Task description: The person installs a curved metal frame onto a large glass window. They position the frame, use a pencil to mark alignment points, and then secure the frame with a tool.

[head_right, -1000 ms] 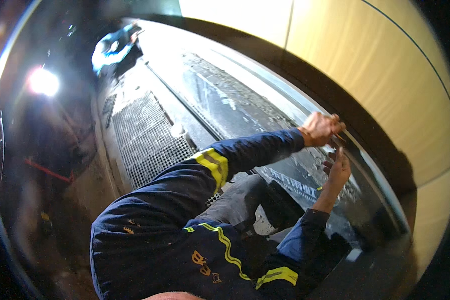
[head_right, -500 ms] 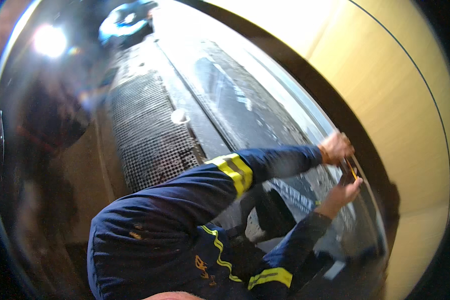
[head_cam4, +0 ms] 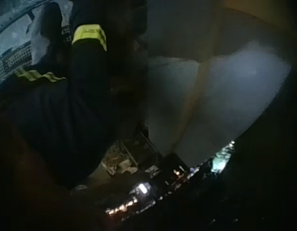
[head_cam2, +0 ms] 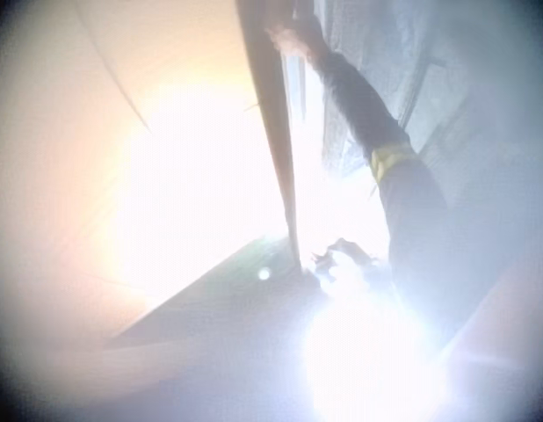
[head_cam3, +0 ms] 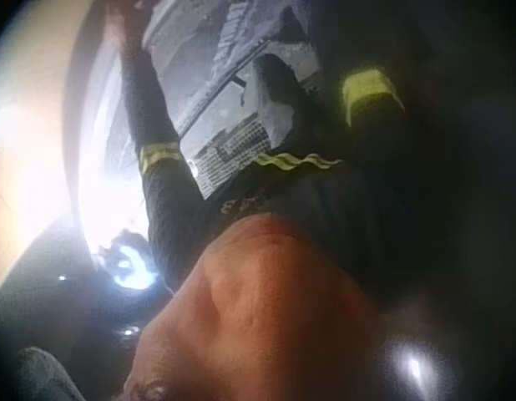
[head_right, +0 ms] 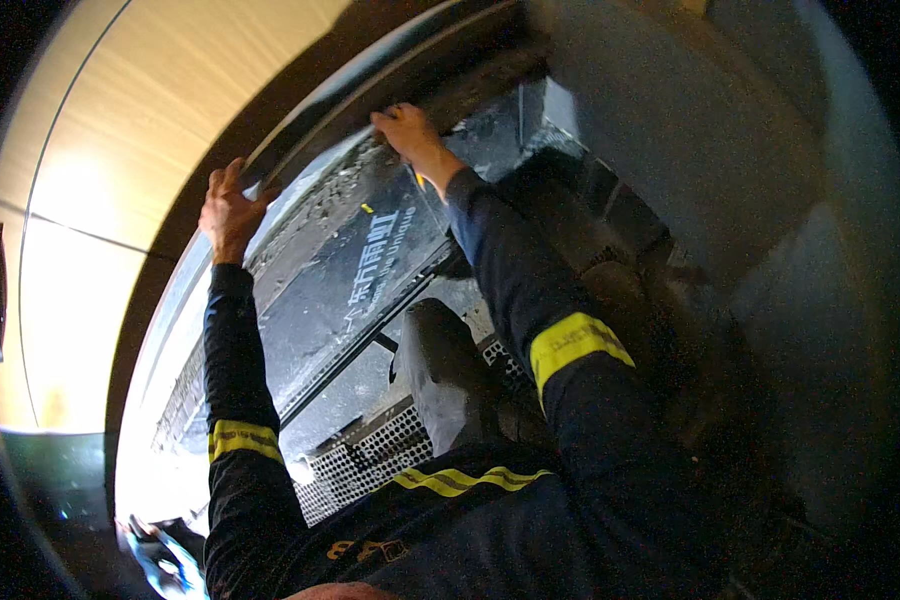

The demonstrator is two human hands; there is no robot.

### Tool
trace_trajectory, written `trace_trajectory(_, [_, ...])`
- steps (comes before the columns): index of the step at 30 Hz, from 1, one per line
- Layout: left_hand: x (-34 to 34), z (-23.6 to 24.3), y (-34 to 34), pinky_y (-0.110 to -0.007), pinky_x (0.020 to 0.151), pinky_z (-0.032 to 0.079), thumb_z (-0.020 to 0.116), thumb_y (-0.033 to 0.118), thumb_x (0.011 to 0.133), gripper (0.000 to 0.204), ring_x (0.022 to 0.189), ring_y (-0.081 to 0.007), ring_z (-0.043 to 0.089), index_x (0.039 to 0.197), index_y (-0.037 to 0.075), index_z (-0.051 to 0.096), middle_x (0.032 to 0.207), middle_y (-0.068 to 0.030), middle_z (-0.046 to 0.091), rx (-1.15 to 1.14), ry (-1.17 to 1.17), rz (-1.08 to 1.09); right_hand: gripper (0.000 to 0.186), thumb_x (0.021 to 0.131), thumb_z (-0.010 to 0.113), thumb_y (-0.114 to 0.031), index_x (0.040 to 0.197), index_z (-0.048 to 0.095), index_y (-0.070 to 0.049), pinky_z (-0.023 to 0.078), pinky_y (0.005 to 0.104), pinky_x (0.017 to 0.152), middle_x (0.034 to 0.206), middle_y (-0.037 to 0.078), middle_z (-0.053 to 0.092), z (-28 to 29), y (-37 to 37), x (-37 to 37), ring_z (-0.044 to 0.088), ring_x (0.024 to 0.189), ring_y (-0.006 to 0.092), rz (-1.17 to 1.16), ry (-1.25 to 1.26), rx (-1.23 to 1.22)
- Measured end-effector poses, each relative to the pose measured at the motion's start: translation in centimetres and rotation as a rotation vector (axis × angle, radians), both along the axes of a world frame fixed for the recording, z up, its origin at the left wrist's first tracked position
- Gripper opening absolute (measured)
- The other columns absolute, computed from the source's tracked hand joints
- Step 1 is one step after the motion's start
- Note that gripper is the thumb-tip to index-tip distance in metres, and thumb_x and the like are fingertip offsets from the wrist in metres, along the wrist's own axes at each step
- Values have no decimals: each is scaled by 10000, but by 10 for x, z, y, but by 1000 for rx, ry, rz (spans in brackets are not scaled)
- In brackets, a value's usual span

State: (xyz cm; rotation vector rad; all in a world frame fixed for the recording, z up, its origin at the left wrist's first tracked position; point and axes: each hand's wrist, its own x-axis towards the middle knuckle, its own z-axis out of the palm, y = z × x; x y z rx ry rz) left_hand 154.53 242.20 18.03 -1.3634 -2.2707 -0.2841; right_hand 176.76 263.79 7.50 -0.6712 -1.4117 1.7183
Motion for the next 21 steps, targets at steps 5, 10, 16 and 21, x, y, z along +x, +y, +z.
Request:
trace_trajectory(5, [7, 2, 12, -492, 848, 583, 927, 470, 704, 766, 1120, -333, 688, 1369, 210, 650, 1221, -98, 653, -13, -9, 8, 730, 930, 779, -525, 1242, 570, 101, 525, 399, 883, 1064, 192, 685, 0, 49, -24, 655, 977, 270, -114, -131, -79])
trace_trajectory(10, [12, -4, 24, -494, 864, 580, 954, 370, 701, 752, 1127, -350, 684, 1359, 178, 646, 1204, -110, 657, 10, -27, 17, 1183, 810, 835, -663, 1441, 344, 208, 434, 444, 1182, 1452, 412, 520, -15, 63, -39, 551, 1373, 465, -272, -106, 89])
trace_trajectory(16, [26, 20, 75, -455, 1092, 505, 895, 328, 830, 711, 1294, -372, 632, 1414, 43, 607, 1366, -232, 655, -56, -87, -102, 1013, 842, 856, -557, 1376, 400, 173, 501, 486, 1101, 1337, 434, 580, -10, 48, -46, 602, 1285, 513, -285, -32, 44])
trace_trajectory(21, [140, 26, 242, -479, 1118, 492, 832, 387, 909, 720, 1389, -376, 570, 1533, 180, 541, 1483, -229, 598, -158, -150, -407, 728, 826, 888, -311, 1266, 458, 78, 563, 522, 909, 1096, 351, 689, -15, 54, -38, 700, 1034, 493, -347, 175, 31])
